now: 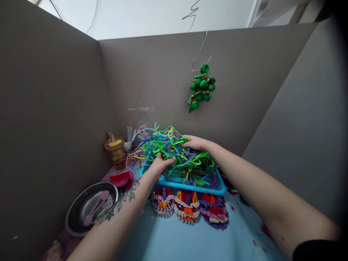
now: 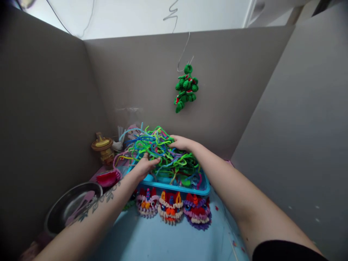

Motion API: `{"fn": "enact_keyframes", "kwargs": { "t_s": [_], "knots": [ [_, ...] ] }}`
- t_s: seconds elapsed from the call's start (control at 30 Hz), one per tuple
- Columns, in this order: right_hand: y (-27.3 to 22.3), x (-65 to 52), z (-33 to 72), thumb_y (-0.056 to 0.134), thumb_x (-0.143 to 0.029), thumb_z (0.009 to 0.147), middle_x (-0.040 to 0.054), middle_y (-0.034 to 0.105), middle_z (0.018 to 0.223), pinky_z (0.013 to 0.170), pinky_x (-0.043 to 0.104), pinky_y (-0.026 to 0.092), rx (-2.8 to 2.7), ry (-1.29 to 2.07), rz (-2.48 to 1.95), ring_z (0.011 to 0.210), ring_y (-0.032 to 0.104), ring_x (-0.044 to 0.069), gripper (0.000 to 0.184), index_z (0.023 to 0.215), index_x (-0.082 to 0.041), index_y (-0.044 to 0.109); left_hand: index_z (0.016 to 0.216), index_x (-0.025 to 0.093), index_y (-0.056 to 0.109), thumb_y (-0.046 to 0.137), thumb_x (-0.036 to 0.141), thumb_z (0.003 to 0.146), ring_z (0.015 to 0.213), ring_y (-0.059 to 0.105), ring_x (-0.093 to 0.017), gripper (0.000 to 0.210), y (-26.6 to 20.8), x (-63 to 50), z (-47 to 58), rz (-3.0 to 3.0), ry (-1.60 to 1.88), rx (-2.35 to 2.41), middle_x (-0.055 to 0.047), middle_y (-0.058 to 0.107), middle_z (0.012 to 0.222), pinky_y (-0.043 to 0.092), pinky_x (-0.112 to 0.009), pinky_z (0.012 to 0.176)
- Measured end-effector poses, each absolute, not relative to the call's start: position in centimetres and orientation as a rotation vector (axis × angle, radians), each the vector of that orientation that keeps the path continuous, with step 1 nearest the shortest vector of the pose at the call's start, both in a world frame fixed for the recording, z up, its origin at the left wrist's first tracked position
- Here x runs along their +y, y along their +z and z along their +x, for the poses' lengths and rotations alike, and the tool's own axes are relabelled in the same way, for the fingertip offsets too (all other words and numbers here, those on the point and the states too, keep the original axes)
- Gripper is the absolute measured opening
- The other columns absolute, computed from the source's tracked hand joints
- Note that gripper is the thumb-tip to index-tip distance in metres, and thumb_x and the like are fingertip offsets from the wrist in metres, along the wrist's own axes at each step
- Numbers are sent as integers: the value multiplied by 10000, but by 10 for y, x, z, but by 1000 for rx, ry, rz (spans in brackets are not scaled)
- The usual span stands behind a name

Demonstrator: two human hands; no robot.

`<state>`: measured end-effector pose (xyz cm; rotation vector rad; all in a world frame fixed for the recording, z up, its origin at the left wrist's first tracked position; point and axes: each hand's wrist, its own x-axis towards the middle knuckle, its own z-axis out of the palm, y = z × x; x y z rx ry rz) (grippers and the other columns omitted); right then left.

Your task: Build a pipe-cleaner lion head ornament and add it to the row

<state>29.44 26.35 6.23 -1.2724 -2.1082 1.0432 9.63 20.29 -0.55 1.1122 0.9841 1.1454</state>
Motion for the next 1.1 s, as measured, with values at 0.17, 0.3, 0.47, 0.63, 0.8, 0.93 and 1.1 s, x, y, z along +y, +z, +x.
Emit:
{"fn": "enact_keyframes", "kwargs": {
  "t_s": [0.17,0.3,0.47,0.63,0.8,0.93,1.1],
  "knots": [
    [65,267,286,518,-120,760,24,637,1126,881,287,459,-2331,750,-1244,1016,588,176,415,1168,-192,510,1033,139,571,769,302,534,768,647,-216,561,0,219,107,1014,1330,873,-89,684,880,501,-341,720],
    [83,274,291,502,-122,766,91,624,1122,889,333,436,-2338,203,-1400,1037,566,235,366,1130,-166,518,938,140,591,693,292,581,697,636,-180,401,-6,232,92,1133,1486,1137,-55,678,798,497,-299,665],
    [100,282,311,465,-167,797,125,653,989,775,337,465,-2191,-104,-1545,944,597,281,287,1080,-152,507,729,136,576,636,224,576,609,600,-168,187,-27,233,55,1231,1409,1431,-12,616,633,464,-276,595],
    [97,280,317,454,-183,805,120,648,999,755,313,456,-2144,-157,-1592,946,591,269,291,1093,-162,484,672,155,562,718,128,467,728,604,-205,258,-32,231,47,1358,1282,1562,-16,617,676,456,-293,677],
    [80,273,305,457,-214,807,132,654,974,691,317,451,-2308,-147,-1715,871,615,273,301,1106,-180,476,916,170,568,770,181,499,837,598,-198,464,-27,220,63,1604,1234,1515,-42,635,878,461,-301,749],
    [80,277,306,447,-202,806,146,648,987,694,318,442,-2269,-153,-1749,883,609,277,307,1111,-175,470,872,179,553,641,244,671,805,576,-173,229,-25,199,73,1783,1429,1775,-20,590,842,454,-298,736],
    [94,282,312,433,-224,815,158,643,986,683,340,446,-2209,-250,-1781,875,607,297,323,1132,-168,461,877,197,634,599,281,737,751,613,-149,167,-25,195,90,2355,511,1300,-14,671,830,460,-222,661]
  ]
}}
